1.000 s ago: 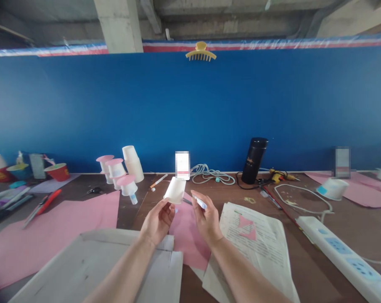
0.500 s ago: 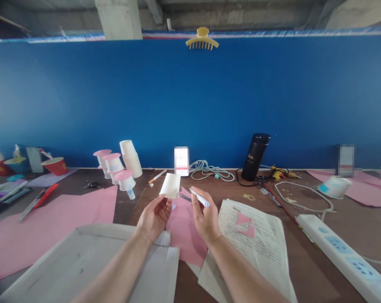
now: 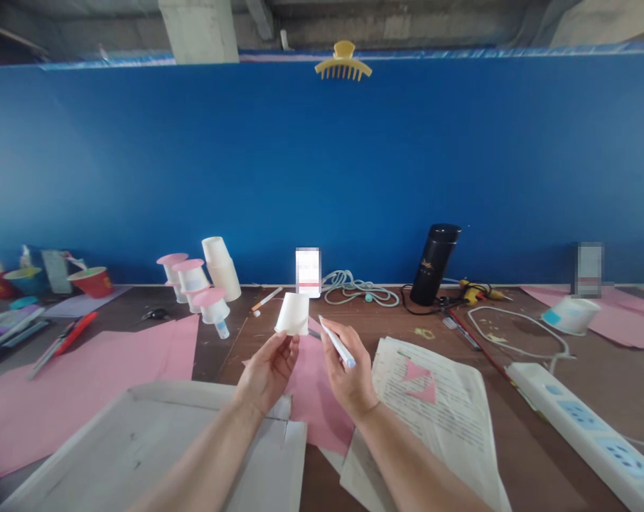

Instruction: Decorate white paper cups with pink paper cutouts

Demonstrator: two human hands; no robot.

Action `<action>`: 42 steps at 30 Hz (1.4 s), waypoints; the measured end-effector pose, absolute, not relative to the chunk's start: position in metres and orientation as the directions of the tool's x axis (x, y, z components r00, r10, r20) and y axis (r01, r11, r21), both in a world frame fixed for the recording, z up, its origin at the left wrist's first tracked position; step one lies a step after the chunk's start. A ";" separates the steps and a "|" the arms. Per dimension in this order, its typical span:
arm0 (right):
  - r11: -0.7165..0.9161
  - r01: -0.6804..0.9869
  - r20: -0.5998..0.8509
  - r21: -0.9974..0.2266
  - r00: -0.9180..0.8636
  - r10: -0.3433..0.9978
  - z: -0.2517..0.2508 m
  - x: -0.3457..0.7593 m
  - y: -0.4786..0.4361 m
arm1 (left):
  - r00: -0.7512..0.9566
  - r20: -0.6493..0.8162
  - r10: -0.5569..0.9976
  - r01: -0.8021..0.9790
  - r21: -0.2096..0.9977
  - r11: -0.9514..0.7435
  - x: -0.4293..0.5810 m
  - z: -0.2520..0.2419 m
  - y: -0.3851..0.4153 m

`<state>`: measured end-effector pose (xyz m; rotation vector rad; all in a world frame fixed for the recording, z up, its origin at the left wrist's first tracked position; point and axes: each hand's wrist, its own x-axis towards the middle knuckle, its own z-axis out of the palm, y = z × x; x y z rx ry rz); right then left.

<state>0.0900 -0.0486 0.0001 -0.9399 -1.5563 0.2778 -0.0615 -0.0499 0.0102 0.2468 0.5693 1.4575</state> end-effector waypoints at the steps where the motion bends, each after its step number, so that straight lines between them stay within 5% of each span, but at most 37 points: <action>1: 0.657 0.415 0.736 -0.629 0.046 0.676 0.001 0.090 -0.050 | 0.011 -0.215 0.977 -0.861 0.494 0.118 -0.061 0.011 -0.050; 15: 0.764 0.386 0.788 -0.517 -0.134 0.601 0.017 0.086 -0.065 | 0.024 -0.164 0.986 -0.814 0.569 0.115 -0.058 0.007 -0.051; 42: 0.768 0.474 0.802 -0.432 -0.188 0.567 0.013 0.082 -0.064 | 0.101 -0.034 0.994 -0.763 0.639 0.099 -0.056 0.006 -0.054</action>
